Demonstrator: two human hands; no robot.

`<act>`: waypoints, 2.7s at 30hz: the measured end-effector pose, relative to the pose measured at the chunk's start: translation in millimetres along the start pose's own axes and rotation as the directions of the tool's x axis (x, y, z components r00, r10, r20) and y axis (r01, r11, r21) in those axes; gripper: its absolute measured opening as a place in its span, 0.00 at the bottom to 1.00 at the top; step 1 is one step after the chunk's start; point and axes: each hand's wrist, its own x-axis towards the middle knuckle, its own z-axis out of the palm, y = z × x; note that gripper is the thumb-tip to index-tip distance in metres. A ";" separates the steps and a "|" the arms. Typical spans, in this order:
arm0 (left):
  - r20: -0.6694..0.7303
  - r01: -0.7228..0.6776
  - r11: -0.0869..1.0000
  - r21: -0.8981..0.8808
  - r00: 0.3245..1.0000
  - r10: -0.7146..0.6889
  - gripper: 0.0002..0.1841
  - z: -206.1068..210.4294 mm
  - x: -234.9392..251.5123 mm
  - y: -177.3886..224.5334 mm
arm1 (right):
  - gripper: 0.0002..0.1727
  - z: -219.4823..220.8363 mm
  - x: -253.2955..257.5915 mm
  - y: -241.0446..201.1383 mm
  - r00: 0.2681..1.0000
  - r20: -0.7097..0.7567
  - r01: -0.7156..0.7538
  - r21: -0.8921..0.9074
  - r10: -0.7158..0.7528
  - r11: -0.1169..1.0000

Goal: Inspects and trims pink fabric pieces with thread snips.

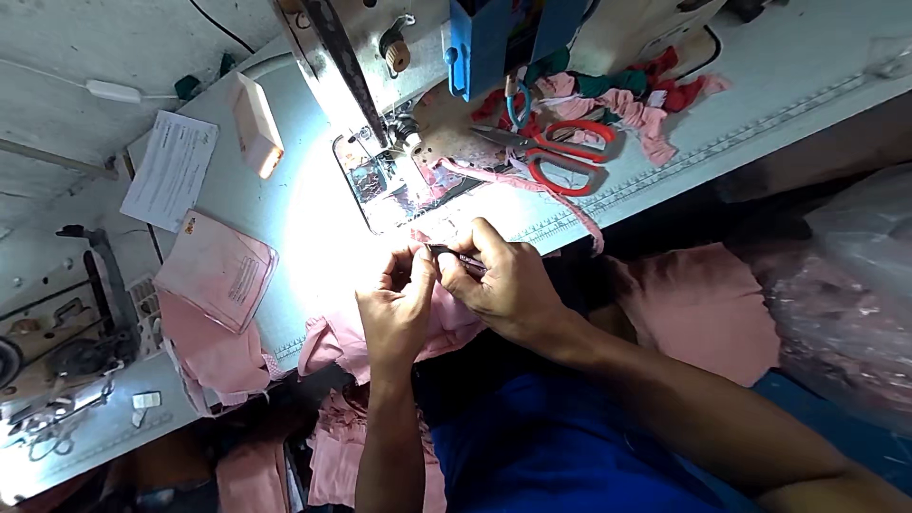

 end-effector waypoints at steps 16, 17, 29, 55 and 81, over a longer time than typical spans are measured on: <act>0.013 0.010 0.996 -0.087 1.000 -0.009 0.03 -1.1 2.5 -4.2 | 0.08 -9.3 3.8 4.8 0.981 0.159 -0.151 0.281 0.109 0.948; 0.012 0.011 0.996 -0.093 1.000 -0.010 0.04 -0.7 2.3 -4.2 | 0.08 -10.3 3.5 3.5 0.981 0.158 -0.149 0.273 0.109 0.950; 0.013 0.011 0.999 -0.033 1.000 -0.010 0.03 1.7 -1.1 -1.2 | 0.08 -12.5 10.6 0.4 0.965 0.217 -0.235 0.455 0.149 0.859; -0.002 0.029 0.999 -0.025 1.000 -0.029 0.03 -0.4 -2.6 -6.6 | 0.06 -30.5 13.1 -2.7 0.960 0.271 -0.162 0.346 0.067 0.924; -0.003 0.042 0.998 -0.041 0.999 -0.042 0.02 -5.3 -3.1 -9.6 | 0.22 -32.9 22.5 8.7 0.914 0.368 -0.404 0.862 0.169 0.306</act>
